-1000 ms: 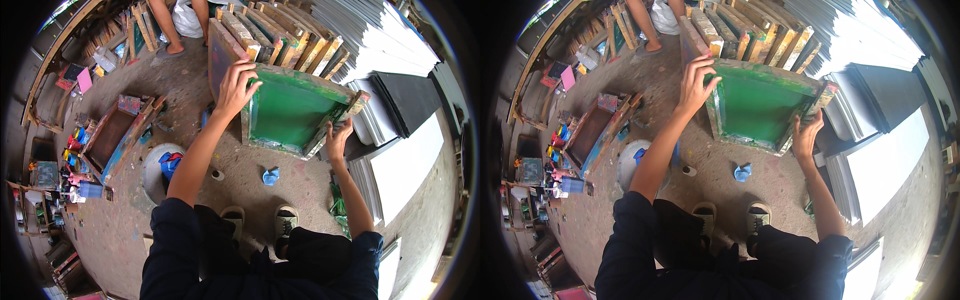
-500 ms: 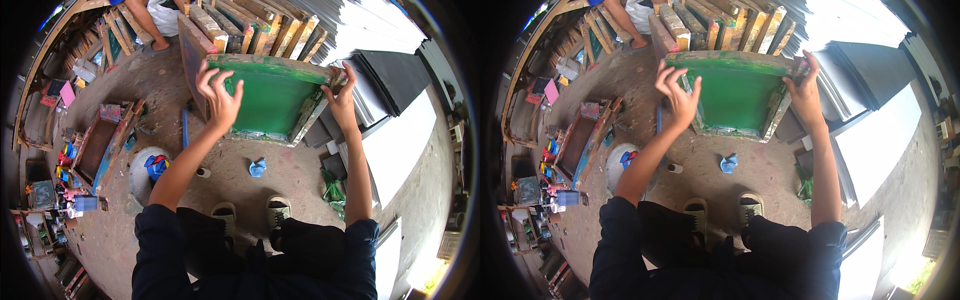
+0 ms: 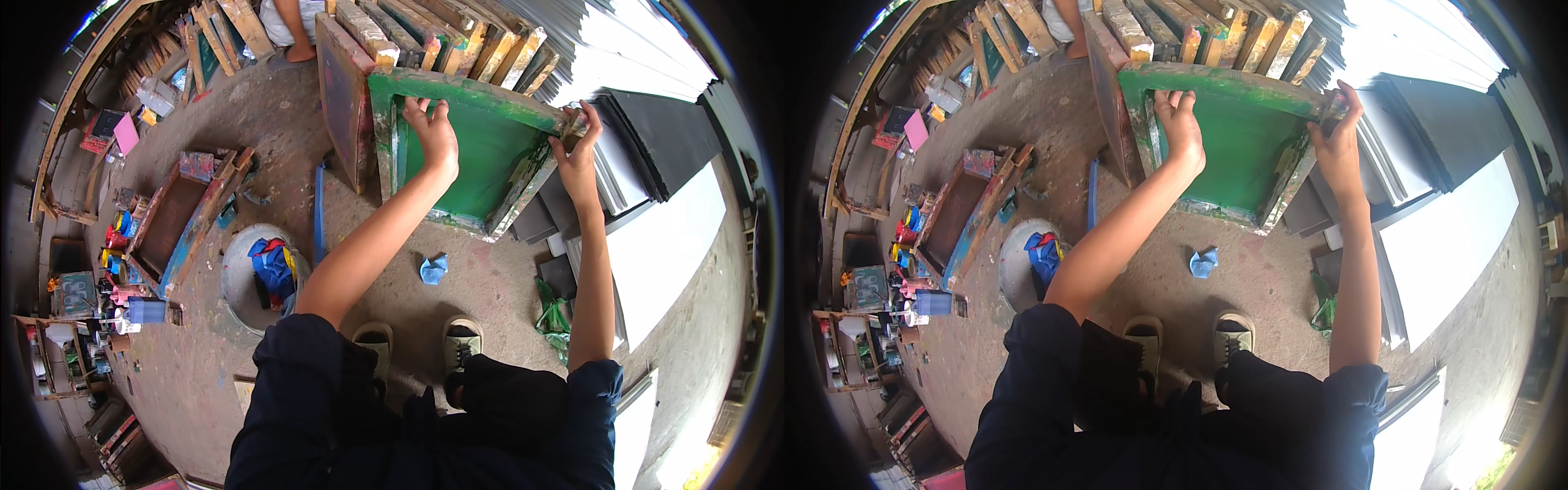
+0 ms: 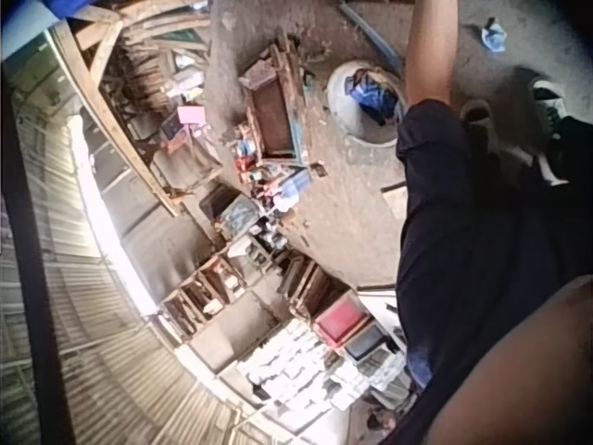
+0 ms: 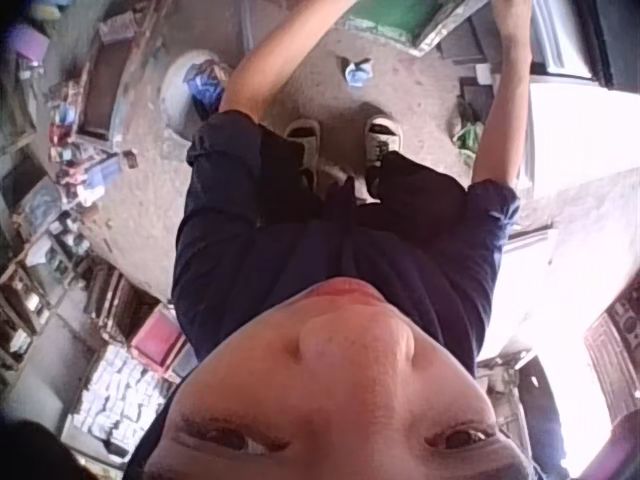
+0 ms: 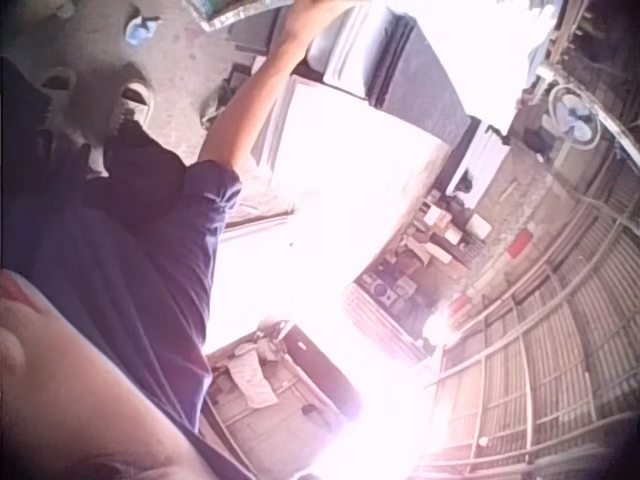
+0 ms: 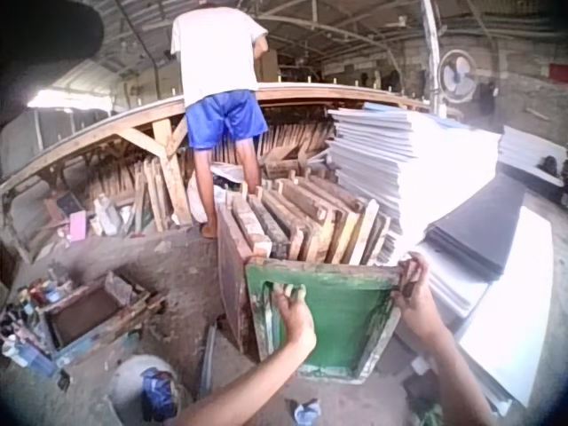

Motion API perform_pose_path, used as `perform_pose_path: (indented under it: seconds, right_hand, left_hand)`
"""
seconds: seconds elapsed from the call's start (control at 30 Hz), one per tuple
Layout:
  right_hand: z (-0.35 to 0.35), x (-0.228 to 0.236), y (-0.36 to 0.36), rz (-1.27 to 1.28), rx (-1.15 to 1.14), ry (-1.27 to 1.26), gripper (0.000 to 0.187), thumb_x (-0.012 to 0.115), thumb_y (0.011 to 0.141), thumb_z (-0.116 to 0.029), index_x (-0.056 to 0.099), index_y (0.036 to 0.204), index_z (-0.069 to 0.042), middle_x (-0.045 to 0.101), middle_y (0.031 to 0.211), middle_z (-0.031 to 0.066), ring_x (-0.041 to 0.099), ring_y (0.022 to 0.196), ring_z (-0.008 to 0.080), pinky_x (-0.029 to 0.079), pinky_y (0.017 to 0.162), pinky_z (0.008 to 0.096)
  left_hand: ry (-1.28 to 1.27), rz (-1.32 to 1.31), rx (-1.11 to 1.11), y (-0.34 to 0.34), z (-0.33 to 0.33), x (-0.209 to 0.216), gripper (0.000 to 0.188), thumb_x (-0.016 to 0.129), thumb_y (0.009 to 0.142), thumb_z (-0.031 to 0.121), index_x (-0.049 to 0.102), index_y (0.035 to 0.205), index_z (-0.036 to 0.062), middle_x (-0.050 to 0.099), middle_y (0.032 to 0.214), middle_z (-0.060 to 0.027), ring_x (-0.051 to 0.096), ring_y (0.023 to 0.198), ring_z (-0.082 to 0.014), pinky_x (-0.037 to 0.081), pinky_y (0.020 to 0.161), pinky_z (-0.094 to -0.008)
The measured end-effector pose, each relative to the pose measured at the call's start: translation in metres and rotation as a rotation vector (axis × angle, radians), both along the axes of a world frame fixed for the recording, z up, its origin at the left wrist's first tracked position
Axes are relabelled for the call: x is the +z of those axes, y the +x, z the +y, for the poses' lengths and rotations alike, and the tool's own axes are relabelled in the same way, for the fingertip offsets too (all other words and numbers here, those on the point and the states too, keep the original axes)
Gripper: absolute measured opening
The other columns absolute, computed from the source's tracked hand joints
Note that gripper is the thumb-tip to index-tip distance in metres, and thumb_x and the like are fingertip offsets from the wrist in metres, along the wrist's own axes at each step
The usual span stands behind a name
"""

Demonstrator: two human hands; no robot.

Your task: The person retrieves a green printing frame and uses a blue cloth to wipe its surface and edges. They repeatedly rub the frame to remove residue, occasionally lifting it to inspect the progress before continuing the cleaning process.

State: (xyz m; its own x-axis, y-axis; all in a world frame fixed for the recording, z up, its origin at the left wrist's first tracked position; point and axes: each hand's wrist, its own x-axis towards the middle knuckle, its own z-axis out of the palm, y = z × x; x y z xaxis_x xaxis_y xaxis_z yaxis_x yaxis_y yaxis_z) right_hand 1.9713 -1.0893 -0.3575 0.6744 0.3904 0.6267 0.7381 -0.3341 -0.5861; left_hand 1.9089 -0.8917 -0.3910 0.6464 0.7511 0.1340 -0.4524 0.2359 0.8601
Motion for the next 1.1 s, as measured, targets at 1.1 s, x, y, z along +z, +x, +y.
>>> perform_pose_path:
  seconds: [1.1]
  right_hand:
    - [-0.014, 0.008, 0.002, 0.301, 0.296, 0.073, 0.071, 0.053, 0.074, 0.015, 0.017, 0.128, -0.013, 0.035, 0.127, 0.0133, 0.042, 0.113, 0.0212, 0.042, 0.091, 0.0336]
  left_hand:
    - [0.159, 0.058, -0.560, 0.028, -0.096, -0.017, 0.029, 0.051, 0.086, 0.010, 0.050, 0.112, -0.0038, 0.057, 0.101, -0.0121, 0.056, 0.088, -0.0144, 0.046, 0.077, -0.0266]
